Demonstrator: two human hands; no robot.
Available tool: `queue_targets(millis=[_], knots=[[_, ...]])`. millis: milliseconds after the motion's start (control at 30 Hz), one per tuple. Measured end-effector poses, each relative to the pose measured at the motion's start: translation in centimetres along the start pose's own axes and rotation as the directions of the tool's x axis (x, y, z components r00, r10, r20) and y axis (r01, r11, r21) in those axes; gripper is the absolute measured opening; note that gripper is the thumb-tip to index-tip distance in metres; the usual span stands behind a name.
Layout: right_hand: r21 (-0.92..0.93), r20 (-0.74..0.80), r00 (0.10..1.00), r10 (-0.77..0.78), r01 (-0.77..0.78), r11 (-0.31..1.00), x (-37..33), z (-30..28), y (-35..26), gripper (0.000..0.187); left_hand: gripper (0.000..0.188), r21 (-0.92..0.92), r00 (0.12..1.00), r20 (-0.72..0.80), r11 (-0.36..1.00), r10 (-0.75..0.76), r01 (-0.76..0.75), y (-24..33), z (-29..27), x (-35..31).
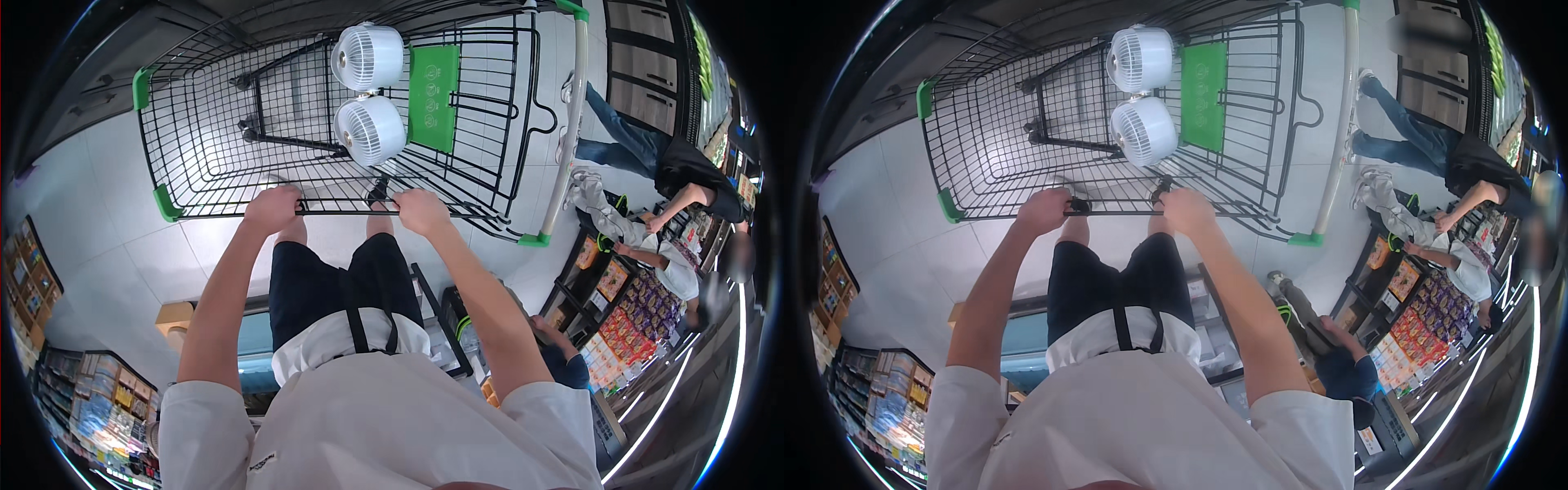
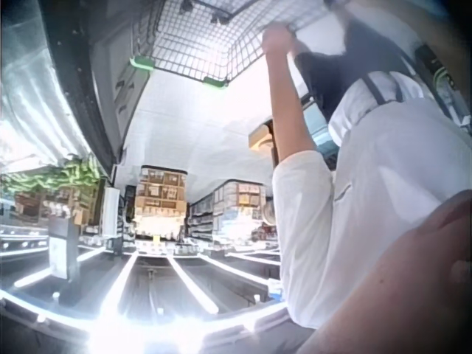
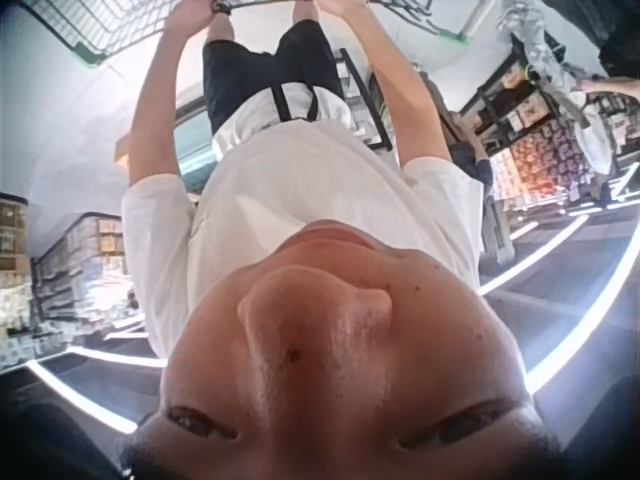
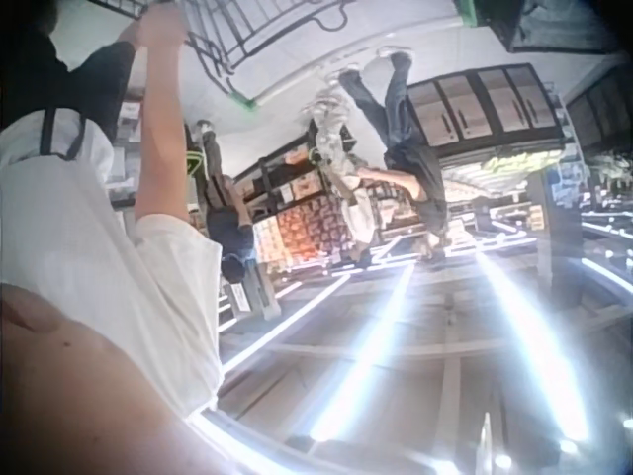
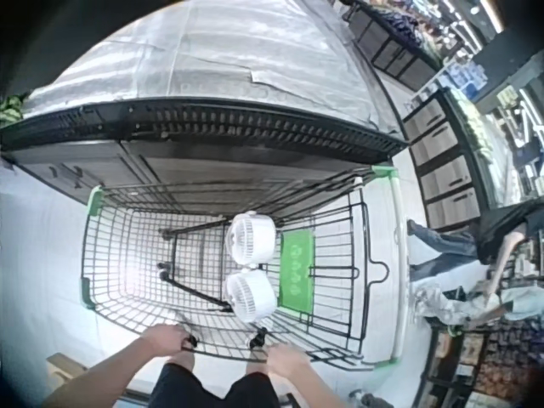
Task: Browsing and selecting small desk fans from a shelf and placing them in a shopping cart.
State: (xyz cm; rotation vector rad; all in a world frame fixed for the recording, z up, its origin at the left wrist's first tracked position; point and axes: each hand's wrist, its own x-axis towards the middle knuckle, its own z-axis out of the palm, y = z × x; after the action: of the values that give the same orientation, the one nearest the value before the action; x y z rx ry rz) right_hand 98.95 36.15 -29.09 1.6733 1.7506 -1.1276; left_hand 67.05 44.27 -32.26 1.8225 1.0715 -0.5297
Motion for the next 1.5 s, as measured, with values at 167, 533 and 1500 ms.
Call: queue_targets(millis=[167,533,1500], knots=[[0.027,0.036,0.999,0.033,-0.034,0.999,-0.5,-1.1,-0.7,0.021,0.017,0.065,0.997,0.072,0.997,-0.036,0.031,0.4,-0.2,-0.4],[-0.047,0.007,0.998,0.066,-0.065,0.997,-1.9,-1.8,-0.3,0.02,0.016,-0.001,0.996,-0.06,0.998,0.067,-0.068,0.9,1.0,-0.9],[0.007,0.076,0.995,0.07,-0.07,0.997,-1.5,-3.1,-0.1,0.039,0.02,0.284,0.91,-0.392,0.958,0.136,-0.021,2.5,1.9,-1.0]])
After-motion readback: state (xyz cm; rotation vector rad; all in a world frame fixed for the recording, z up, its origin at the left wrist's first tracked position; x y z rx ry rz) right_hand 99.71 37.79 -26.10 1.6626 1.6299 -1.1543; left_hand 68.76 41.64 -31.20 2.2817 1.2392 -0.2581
